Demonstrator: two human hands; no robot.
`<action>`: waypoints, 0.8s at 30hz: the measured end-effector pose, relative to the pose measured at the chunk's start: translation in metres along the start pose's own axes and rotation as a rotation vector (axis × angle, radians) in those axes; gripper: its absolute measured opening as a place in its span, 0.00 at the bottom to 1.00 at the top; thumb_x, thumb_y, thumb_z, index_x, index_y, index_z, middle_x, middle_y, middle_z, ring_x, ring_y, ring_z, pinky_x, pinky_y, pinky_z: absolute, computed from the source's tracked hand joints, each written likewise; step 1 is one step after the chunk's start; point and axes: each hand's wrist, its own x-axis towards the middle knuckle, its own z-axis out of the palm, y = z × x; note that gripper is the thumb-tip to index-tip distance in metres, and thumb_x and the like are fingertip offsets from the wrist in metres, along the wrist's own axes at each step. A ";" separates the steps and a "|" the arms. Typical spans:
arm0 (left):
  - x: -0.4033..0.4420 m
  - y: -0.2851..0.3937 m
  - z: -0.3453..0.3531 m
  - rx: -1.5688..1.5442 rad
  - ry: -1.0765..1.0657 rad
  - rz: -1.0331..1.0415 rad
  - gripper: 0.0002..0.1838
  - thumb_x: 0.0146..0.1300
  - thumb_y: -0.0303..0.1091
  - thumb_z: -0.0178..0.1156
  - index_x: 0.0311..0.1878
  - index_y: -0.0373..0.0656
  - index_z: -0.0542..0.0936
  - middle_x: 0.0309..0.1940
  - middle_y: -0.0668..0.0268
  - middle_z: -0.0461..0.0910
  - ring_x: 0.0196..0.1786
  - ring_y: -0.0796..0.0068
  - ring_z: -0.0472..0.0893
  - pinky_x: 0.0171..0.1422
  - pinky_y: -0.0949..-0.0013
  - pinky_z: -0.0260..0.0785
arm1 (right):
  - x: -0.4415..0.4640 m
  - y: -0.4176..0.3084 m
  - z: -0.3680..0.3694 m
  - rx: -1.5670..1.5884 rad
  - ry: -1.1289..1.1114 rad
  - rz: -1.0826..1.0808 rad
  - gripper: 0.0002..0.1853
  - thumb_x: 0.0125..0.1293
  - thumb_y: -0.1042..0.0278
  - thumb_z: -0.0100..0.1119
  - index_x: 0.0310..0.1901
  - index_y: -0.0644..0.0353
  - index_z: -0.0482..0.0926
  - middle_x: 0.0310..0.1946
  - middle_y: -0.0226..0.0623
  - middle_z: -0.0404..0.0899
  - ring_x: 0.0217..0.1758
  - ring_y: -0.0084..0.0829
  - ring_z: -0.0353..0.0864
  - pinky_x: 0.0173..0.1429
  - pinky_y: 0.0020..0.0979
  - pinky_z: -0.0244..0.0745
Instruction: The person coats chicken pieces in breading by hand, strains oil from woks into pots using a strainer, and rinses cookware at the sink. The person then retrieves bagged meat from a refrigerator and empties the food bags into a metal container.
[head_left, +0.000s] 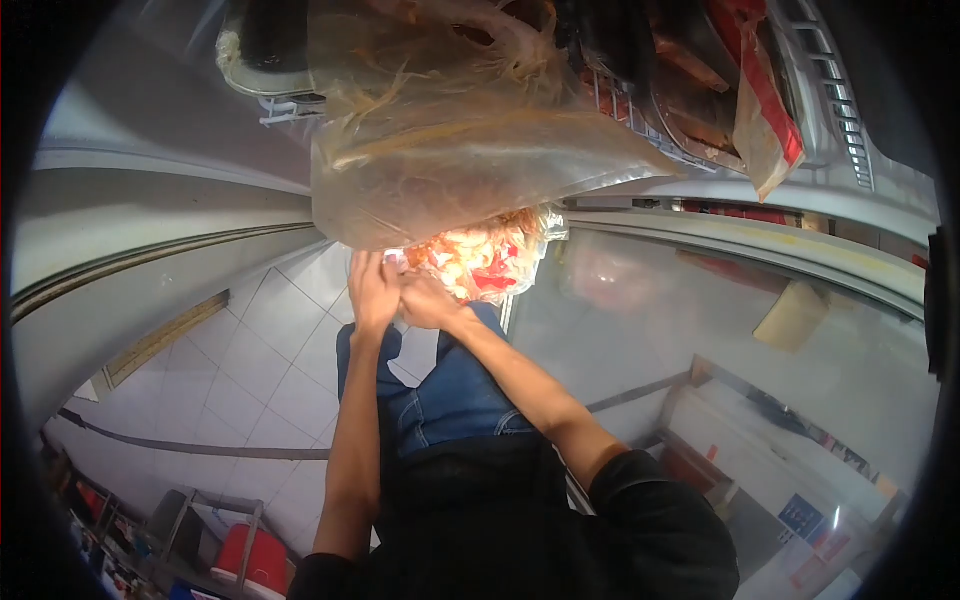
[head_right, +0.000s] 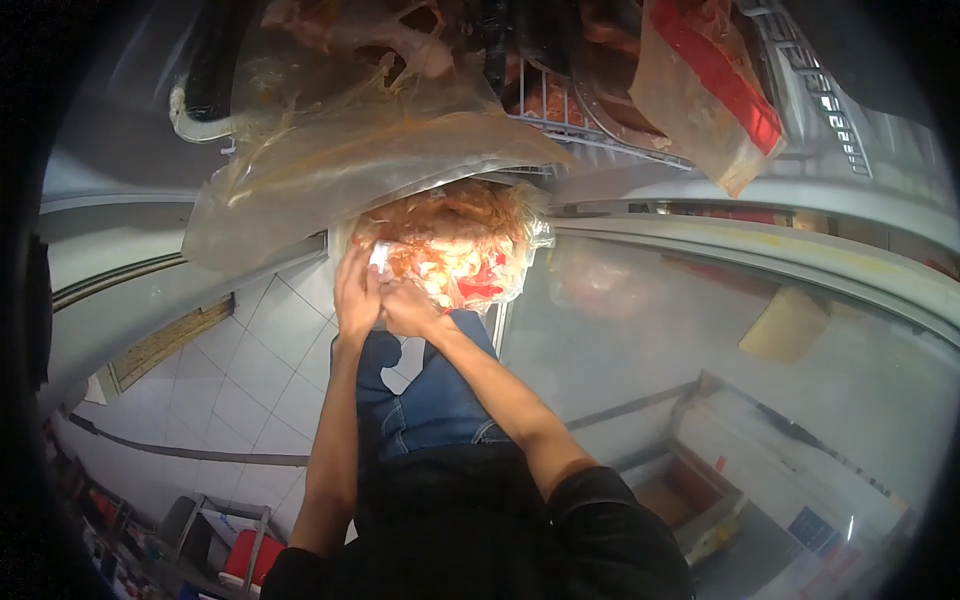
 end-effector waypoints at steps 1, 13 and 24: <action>0.002 0.000 0.003 0.102 -0.125 0.049 0.24 0.67 0.40 0.56 0.63 0.41 0.71 0.65 0.51 0.68 0.67 0.52 0.67 0.68 0.56 0.60 | -0.007 0.002 -0.006 0.249 0.071 0.141 0.16 0.51 0.76 0.57 0.45 0.63 0.76 0.42 0.42 0.77 0.48 0.43 0.75 0.56 0.42 0.66; 0.000 0.000 0.031 0.726 -0.402 0.126 0.43 0.59 0.46 0.64 0.75 0.58 0.55 0.76 0.56 0.48 0.74 0.51 0.54 0.67 0.37 0.53 | -0.035 0.156 -0.094 -0.378 0.012 1.143 0.33 0.55 0.47 0.63 0.53 0.68 0.71 0.42 0.55 0.79 0.50 0.53 0.78 0.54 0.52 0.71; -0.008 0.020 0.028 0.398 -0.248 0.083 0.36 0.60 0.42 0.63 0.71 0.48 0.64 0.73 0.51 0.54 0.73 0.47 0.55 0.71 0.40 0.51 | -0.073 0.156 -0.117 0.005 0.065 0.873 0.18 0.63 0.58 0.48 0.34 0.65 0.81 0.32 0.59 0.79 0.39 0.57 0.80 0.44 0.49 0.75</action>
